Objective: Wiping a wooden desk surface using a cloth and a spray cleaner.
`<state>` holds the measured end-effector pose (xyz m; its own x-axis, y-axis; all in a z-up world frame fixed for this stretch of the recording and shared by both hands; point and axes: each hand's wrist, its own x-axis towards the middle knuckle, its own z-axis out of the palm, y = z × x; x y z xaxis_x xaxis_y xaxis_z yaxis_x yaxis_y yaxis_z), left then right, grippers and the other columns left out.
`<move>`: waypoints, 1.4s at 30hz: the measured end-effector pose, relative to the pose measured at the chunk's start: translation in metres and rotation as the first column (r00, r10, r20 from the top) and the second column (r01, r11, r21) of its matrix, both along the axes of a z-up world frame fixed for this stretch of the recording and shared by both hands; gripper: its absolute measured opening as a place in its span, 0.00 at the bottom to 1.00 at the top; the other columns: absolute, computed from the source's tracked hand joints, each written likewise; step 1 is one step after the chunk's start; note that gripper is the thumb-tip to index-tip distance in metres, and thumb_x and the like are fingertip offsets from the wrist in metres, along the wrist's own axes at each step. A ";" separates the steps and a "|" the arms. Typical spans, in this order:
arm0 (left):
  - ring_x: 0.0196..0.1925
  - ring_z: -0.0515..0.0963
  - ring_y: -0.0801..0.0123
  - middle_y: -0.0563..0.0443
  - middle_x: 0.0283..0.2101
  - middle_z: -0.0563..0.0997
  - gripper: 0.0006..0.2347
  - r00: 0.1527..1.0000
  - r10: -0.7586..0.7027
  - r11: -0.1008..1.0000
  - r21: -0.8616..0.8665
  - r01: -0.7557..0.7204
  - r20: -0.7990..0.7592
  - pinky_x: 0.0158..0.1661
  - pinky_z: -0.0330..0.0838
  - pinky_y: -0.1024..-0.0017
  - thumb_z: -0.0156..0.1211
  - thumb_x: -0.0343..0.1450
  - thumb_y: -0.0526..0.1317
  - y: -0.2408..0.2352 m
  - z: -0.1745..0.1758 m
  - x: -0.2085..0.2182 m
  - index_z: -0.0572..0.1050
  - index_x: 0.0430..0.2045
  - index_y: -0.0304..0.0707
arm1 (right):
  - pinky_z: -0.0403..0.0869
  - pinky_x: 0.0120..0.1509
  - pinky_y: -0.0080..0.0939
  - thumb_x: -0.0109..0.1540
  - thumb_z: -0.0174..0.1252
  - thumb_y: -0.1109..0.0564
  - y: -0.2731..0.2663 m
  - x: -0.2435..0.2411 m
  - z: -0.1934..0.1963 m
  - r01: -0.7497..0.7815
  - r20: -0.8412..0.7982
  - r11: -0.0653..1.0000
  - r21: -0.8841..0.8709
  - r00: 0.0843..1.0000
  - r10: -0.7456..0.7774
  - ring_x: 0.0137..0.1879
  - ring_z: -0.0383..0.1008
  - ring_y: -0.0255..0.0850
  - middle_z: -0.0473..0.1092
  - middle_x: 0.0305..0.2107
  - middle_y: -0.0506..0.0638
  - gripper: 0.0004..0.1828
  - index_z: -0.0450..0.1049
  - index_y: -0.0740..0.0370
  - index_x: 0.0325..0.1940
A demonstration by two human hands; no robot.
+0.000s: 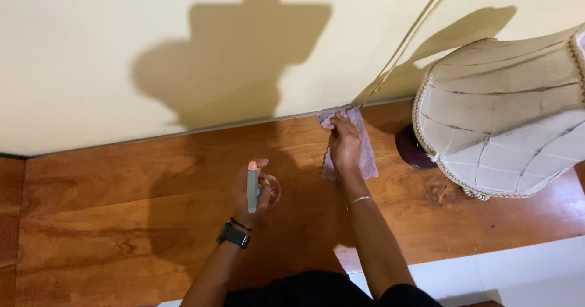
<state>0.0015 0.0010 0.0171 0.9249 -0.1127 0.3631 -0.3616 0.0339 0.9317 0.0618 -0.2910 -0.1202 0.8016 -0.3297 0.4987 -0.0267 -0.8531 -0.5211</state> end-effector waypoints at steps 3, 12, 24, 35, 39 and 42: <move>0.31 0.84 0.63 0.38 0.48 0.79 0.15 0.999 -0.002 0.997 0.074 -0.001 0.039 0.39 0.80 0.64 0.55 0.64 0.24 0.000 -0.006 0.002 0.73 0.45 0.26 | 0.66 0.70 0.46 0.57 0.63 0.63 -0.018 0.015 -0.019 0.026 0.016 0.999 -0.021 1.000 -0.026 0.62 0.76 0.44 0.78 0.50 0.44 0.17 0.80 0.46 0.46; 0.33 0.85 0.64 0.39 0.50 0.78 0.15 0.997 0.017 0.999 -0.043 -0.014 0.069 0.36 0.82 0.68 0.56 0.66 0.23 -0.005 -0.012 0.002 0.71 0.47 0.26 | 0.67 0.70 0.44 0.56 0.63 0.64 0.006 -0.034 0.027 0.038 0.015 0.999 -0.012 0.999 -0.038 0.62 0.76 0.46 0.78 0.51 0.47 0.18 0.80 0.49 0.48; 0.31 0.84 0.66 0.38 0.49 0.79 0.14 0.999 0.008 0.998 -0.057 -0.005 0.053 0.33 0.81 0.70 0.56 0.64 0.23 -0.002 -0.018 0.003 0.72 0.44 0.26 | 0.70 0.65 0.49 0.54 0.63 0.67 -0.011 -0.017 0.019 0.050 0.080 0.999 0.006 0.996 -0.051 0.58 0.77 0.51 0.79 0.48 0.50 0.17 0.81 0.52 0.45; 0.33 0.82 0.76 0.43 0.47 0.81 0.14 0.998 0.053 0.997 -0.055 -0.051 0.037 0.41 0.78 0.73 0.55 0.67 0.24 -0.012 -0.016 -0.016 0.74 0.47 0.28 | 0.41 0.84 0.57 0.73 0.33 0.32 0.032 -0.055 0.098 0.005 -0.596 0.990 -0.139 0.798 -0.088 0.83 0.42 0.45 0.49 0.77 0.48 0.32 0.55 0.44 0.78; 0.30 0.84 0.68 0.43 0.46 0.81 0.15 0.997 0.044 0.997 0.054 -0.048 0.058 0.38 0.78 0.70 0.57 0.64 0.25 -0.010 -0.026 -0.029 0.75 0.44 0.29 | 0.37 0.84 0.61 0.71 0.35 0.30 0.051 -0.087 0.099 -0.019 -0.632 0.990 -0.142 0.771 -0.076 0.83 0.40 0.49 0.46 0.78 0.52 0.36 0.52 0.46 0.79; 0.31 0.85 0.65 0.40 0.47 0.81 0.15 0.995 0.033 0.999 0.014 -0.035 0.092 0.39 0.79 0.70 0.57 0.64 0.22 -0.015 -0.041 -0.040 0.74 0.44 0.25 | 0.38 0.83 0.63 0.70 0.37 0.29 0.068 -0.125 0.072 -0.077 -0.560 0.978 -0.193 0.827 -0.045 0.83 0.41 0.46 0.45 0.78 0.48 0.37 0.50 0.43 0.80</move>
<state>-0.0386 -0.0144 -0.0239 0.8913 -0.0884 0.4448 -0.4461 0.0057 0.8950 -0.0630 -0.2227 -0.0480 0.9662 -0.2574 0.0161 -0.2462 -0.9390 -0.2403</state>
